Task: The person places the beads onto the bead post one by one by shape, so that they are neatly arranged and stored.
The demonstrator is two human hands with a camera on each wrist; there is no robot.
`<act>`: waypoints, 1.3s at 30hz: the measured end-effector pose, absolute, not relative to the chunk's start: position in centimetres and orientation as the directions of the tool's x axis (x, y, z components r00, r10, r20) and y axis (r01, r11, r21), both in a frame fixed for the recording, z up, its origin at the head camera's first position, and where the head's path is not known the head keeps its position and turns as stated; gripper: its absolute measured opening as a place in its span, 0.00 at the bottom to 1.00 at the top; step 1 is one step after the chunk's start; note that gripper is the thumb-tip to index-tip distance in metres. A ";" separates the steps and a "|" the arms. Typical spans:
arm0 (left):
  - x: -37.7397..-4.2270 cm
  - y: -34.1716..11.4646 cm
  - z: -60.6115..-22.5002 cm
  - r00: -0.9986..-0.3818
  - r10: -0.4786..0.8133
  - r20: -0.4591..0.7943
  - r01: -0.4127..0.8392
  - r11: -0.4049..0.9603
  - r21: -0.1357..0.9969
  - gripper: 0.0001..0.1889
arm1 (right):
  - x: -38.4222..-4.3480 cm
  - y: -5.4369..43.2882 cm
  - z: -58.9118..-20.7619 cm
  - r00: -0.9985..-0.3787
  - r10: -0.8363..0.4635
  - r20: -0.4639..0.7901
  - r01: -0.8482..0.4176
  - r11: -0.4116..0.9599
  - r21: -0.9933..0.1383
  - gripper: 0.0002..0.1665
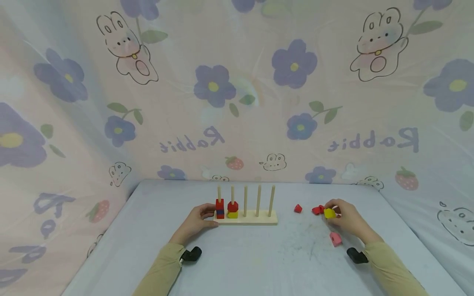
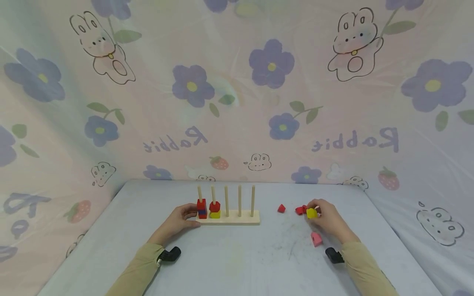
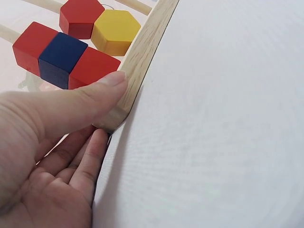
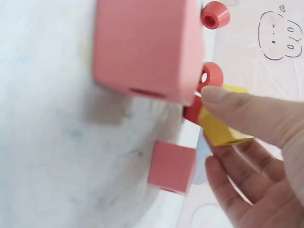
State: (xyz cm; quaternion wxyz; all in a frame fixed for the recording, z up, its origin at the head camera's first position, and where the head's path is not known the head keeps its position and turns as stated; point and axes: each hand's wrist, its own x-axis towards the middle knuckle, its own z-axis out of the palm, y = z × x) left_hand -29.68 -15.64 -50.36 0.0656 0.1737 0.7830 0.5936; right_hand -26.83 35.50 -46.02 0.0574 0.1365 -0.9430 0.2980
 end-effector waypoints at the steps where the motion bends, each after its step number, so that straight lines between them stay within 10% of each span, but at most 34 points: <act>1: -29.7 -15.7 -50.4 -0.931 0.351 0.102 0.192 0.233 0.953 0.30 | -26.9 35.5 -46.0 -0.955 -0.217 0.202 -0.294 0.779 -0.554 0.20; 19: -29.6 -15.7 -50.3 -0.942 0.328 0.076 0.160 0.238 0.958 0.30 | -27.6 30.5 -42.3 -0.968 -0.147 0.204 -0.247 0.407 -0.880 0.26; 39: -29.7 -15.8 -50.6 -0.938 0.341 0.068 0.163 0.260 0.952 0.31 | -27.7 16.8 -36.1 -0.887 -0.264 0.379 -0.420 0.119 -0.900 0.24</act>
